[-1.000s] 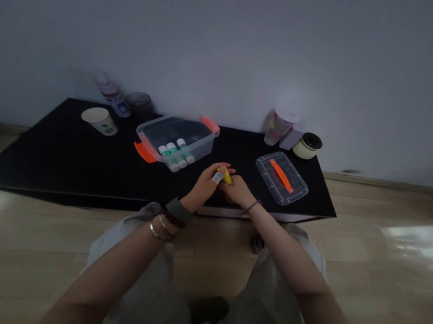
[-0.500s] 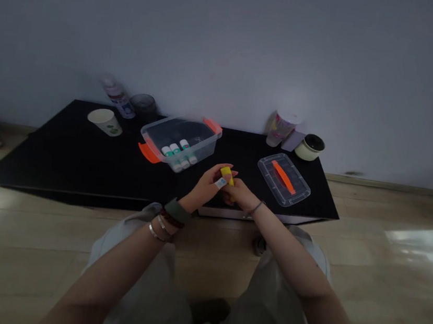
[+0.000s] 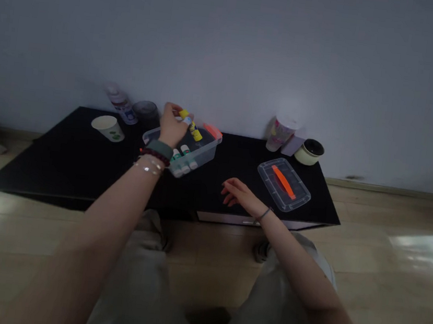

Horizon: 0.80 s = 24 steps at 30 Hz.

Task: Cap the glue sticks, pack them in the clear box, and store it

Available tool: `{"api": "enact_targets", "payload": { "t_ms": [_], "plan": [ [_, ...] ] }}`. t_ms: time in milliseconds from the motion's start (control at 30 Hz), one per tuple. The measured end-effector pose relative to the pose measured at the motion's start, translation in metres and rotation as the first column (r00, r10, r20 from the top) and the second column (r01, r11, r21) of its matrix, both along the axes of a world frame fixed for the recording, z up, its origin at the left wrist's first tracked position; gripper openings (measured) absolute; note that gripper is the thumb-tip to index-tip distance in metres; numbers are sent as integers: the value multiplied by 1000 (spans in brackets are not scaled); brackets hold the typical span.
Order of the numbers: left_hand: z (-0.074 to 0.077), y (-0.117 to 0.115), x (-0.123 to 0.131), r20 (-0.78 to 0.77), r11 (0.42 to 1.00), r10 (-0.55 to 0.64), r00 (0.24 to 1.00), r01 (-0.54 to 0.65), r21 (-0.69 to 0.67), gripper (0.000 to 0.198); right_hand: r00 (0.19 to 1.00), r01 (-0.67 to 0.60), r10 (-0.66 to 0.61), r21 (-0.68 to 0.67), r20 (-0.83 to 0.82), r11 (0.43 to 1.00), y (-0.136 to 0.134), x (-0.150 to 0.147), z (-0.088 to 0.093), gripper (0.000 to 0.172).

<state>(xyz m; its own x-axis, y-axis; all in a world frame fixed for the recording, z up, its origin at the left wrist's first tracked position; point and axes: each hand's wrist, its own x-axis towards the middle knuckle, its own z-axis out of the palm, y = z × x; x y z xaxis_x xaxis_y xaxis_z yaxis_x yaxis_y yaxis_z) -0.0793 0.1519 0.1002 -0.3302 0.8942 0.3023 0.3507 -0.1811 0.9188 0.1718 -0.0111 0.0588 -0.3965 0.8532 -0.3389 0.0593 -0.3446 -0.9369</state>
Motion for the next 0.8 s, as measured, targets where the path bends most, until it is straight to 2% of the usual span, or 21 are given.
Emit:
{"api": "enact_targets", "payload": {
  "t_ms": [67,100,167,233,300,433,567,633,700,800],
  "plan": [
    [-1,17,2,-209,978,63,976,-102,-184,38,1000,-21,20,11,20,1000,0,2,0,22],
    [-3,21,5,-315,953,45,948,-135,-272,37,999,-31,30,23,27,999,0,3,0,22],
    [-9,25,13,-451,903,-64,890,-140,-405,35,998,-54,52,45,34,998,0,6,2,22],
    [-18,25,19,-501,863,-149,852,-135,-487,29,996,-79,77,53,39,995,-1,7,4,22],
    [-28,26,20,-492,857,-186,851,-104,-504,22,995,-94,92,49,43,994,-1,8,4,22],
    [-44,31,15,-467,898,-238,852,10,-439,27,994,-107,105,50,39,993,0,7,3,20],
    [-44,32,11,-610,798,-370,701,-97,-595,25,993,-112,110,46,44,993,0,6,4,19],
    [-43,30,10,-620,761,-408,670,-126,-636,29,993,-114,112,44,42,992,0,6,5,19],
    [-42,27,9,-626,780,-422,656,-89,-620,32,993,-116,115,44,39,992,0,6,5,18],
    [-37,19,10,-651,843,-424,629,11,-538,35,992,-118,115,49,46,992,0,7,4,18]
  ]
}}
